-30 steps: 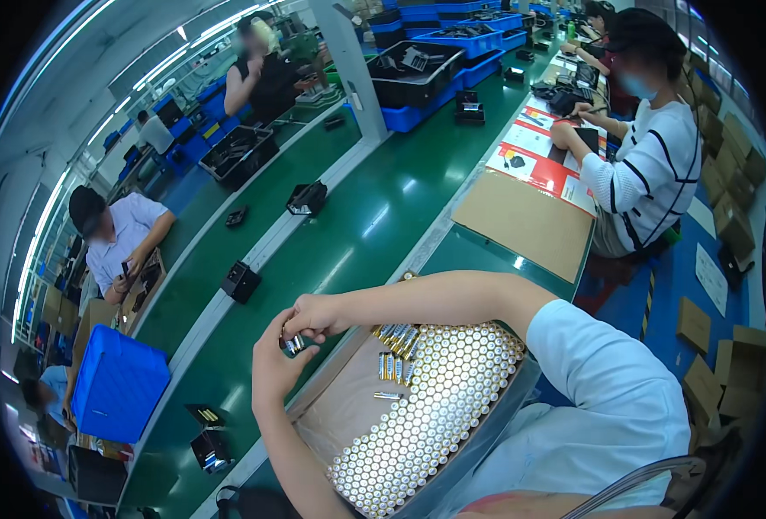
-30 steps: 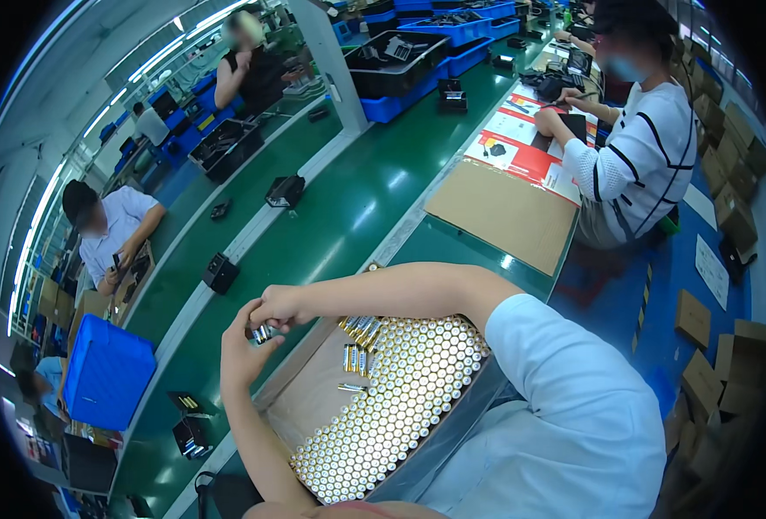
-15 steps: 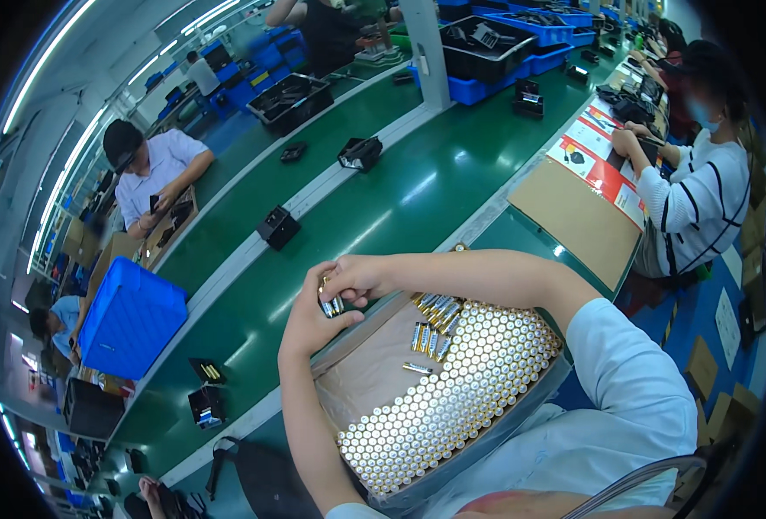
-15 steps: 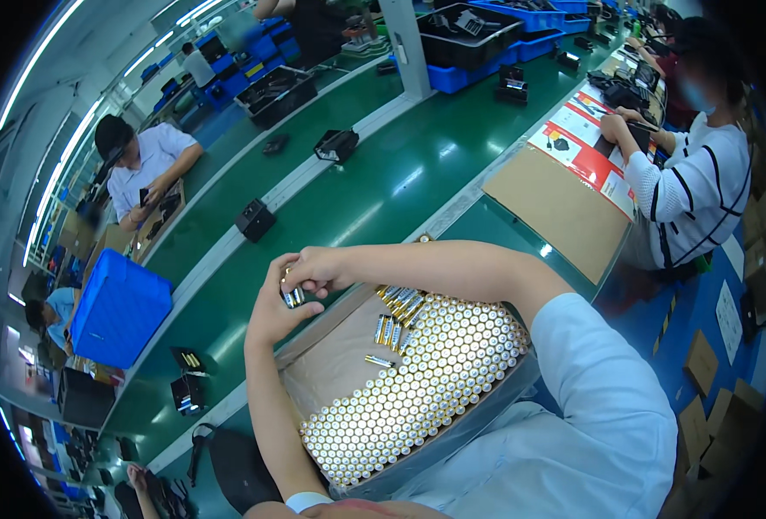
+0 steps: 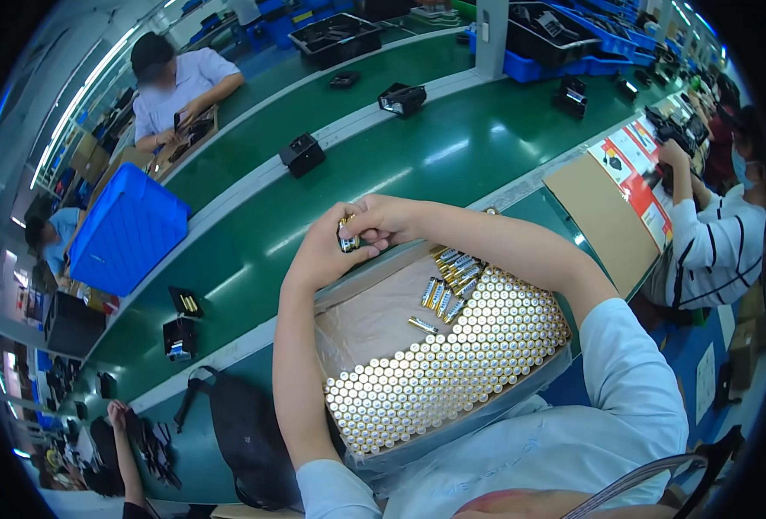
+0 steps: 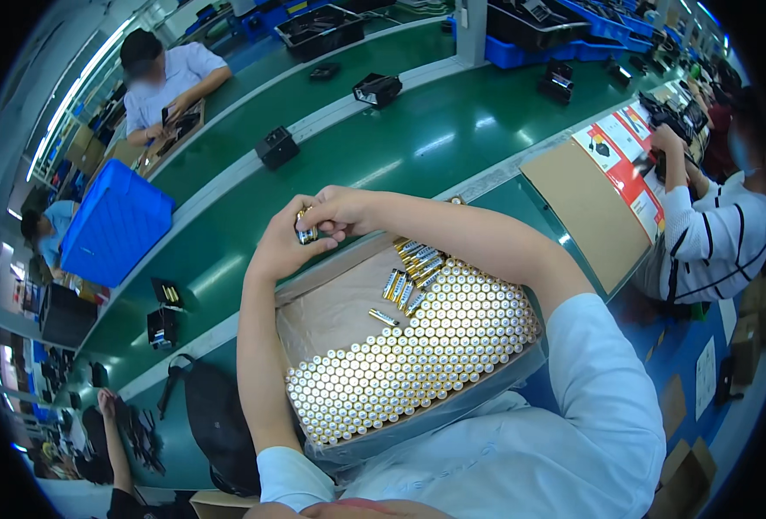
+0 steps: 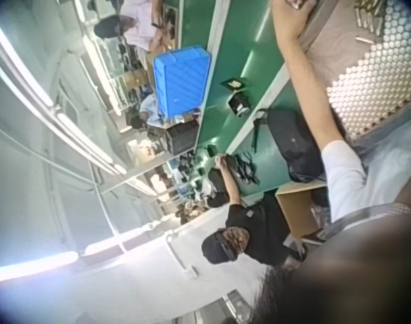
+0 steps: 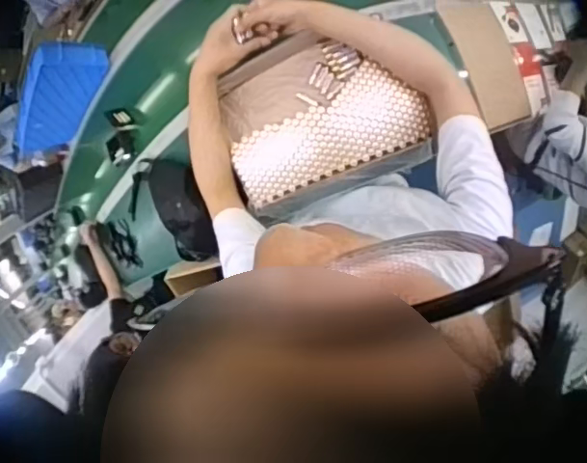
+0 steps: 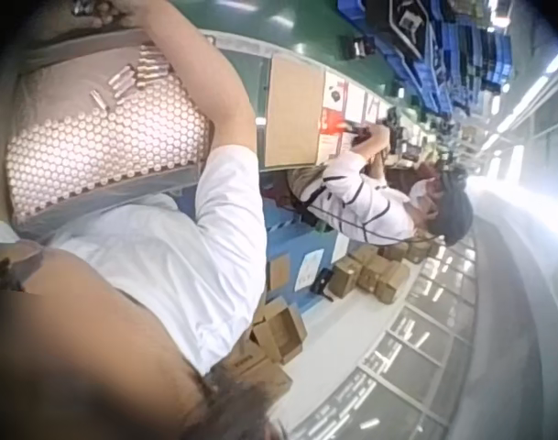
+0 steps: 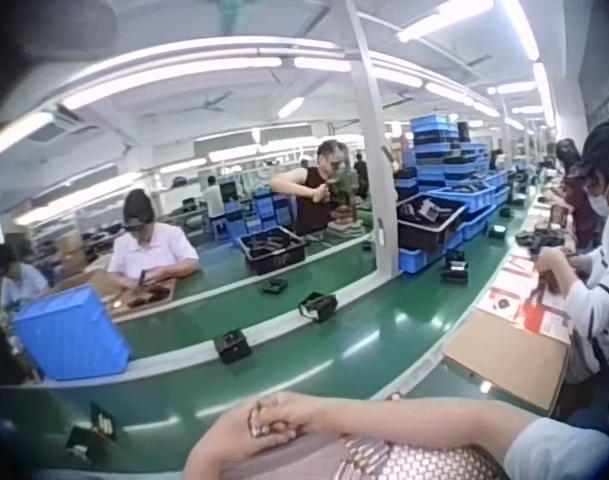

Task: Assembling small cylindrical components into plastic housings on a factory assembly line.

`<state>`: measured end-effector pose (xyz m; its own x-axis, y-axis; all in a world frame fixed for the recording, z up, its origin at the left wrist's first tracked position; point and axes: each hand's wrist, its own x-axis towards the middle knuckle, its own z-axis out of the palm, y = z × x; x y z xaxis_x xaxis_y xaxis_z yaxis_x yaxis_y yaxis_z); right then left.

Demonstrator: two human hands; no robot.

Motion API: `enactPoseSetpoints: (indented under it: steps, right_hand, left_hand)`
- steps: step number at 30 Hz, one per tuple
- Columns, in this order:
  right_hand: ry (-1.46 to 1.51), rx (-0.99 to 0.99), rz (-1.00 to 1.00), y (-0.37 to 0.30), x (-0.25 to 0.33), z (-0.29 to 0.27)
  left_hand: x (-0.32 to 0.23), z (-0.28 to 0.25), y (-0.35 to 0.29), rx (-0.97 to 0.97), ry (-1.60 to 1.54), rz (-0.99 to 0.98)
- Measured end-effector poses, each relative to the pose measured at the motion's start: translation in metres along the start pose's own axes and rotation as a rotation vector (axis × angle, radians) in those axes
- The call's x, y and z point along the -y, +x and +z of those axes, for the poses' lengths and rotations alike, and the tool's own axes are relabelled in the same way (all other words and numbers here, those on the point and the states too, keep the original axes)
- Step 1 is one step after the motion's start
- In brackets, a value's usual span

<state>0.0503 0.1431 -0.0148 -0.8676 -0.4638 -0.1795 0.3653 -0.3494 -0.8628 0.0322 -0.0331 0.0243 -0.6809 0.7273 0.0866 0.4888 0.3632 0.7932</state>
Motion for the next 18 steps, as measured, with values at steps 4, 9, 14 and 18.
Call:
enactPoseSetpoints:
  steps: [4,9,14,18]
  right_hand:
    - [-0.029,-0.050,-0.004,-0.006,0.002,0.005]
    - [-0.065,-0.053,-0.058,-0.010,0.006,0.002]
    - [-0.086,-0.042,-0.022,-0.011,0.008,0.007]
    - [-0.035,-0.029,-0.047,-0.011,0.008,0.004]
  left_hand:
    - [0.004,0.002,0.000,0.045,-0.031,-0.004]
    - [-0.001,0.006,0.003,0.014,-0.066,0.047]
    - [-0.005,0.004,-0.001,-0.009,-0.014,0.070]
    - [-0.007,0.004,0.000,-0.023,-0.072,0.056]
